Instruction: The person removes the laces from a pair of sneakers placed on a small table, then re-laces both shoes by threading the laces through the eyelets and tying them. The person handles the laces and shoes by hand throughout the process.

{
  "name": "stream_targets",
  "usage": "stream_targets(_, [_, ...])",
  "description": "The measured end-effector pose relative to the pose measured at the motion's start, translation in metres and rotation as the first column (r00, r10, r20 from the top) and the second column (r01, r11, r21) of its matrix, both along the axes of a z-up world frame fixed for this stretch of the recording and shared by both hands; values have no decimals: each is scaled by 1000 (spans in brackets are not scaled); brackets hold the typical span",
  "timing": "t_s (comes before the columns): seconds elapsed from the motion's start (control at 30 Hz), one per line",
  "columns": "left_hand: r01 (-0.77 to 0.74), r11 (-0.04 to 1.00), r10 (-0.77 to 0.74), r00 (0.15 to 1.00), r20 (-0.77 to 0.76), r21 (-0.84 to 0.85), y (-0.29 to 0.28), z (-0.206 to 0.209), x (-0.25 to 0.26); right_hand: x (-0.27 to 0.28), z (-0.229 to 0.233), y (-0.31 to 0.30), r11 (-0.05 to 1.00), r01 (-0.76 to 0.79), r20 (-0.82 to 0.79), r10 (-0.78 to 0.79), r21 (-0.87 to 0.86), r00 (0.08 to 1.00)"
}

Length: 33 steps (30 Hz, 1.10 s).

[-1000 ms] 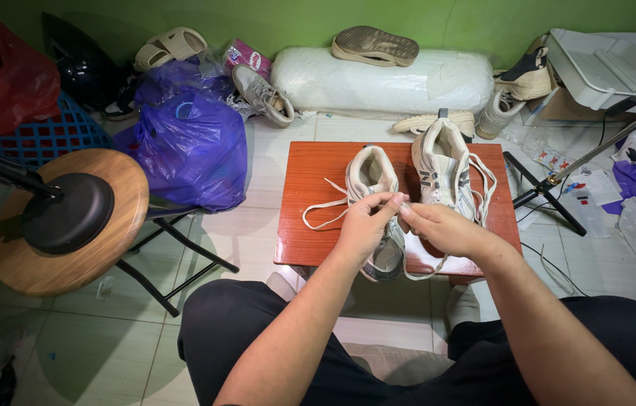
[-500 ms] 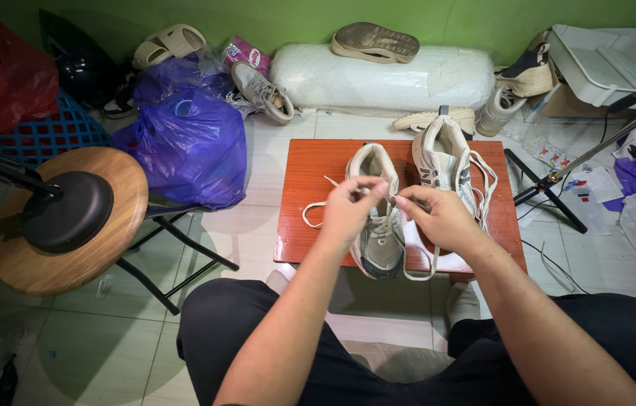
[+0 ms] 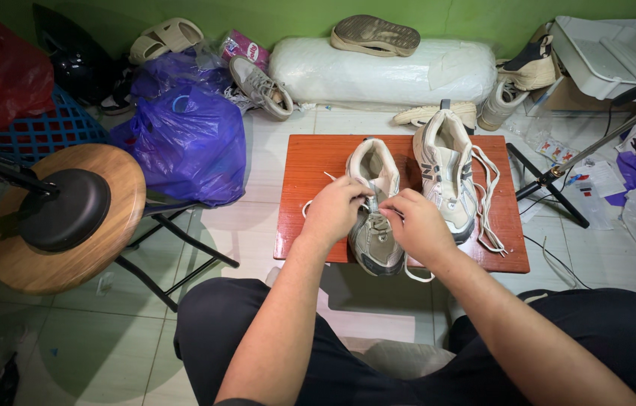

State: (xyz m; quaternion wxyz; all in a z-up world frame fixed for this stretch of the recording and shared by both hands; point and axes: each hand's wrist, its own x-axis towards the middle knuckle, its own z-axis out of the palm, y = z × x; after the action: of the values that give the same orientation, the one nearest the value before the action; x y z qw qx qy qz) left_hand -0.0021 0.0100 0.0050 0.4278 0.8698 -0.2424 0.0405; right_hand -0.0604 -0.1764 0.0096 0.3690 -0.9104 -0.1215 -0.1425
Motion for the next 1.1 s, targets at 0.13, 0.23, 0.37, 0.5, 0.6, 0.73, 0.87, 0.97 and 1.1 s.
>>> stream_targets(0.13, [-19,1000,20,992,-128,8,-1,2,-2,0,-4,7,998,29,26,-28,-51,999])
stream_targets(0.23, [-44,999,43,985,-169,0,0,4,-2,2,-6,10,999,12,57,-8,-52,998])
stream_targets(0.37, [-71,997,64,974,-219,-21,1,4,-2,2,-8,12,996,-3,108,13,-85,994])
stream_targets(0.5, [-81,997,74,968,-239,-16,2,2,1,0,-13,13,999,22,39,-23,24,999])
stream_targets(0.6, [-99,995,88,960,-265,-28,2,-1,2,-1,-20,14,997,28,89,-35,76,995])
stream_targets(0.73, [-112,992,94,966,-241,-59,1,-6,3,-1,-30,18,992,75,103,-86,103,991])
stream_targets(0.87, [-133,990,111,949,-296,-54,1,-13,5,1,-39,24,984,117,165,-139,136,976])
stream_targets(0.97, [-143,988,113,931,-346,-61,1,-19,9,0,-43,29,972,139,149,-169,190,974])
stream_targets(1.1, [-152,986,111,913,-391,-75,2,-28,13,2,-44,35,965,161,197,-202,205,959])
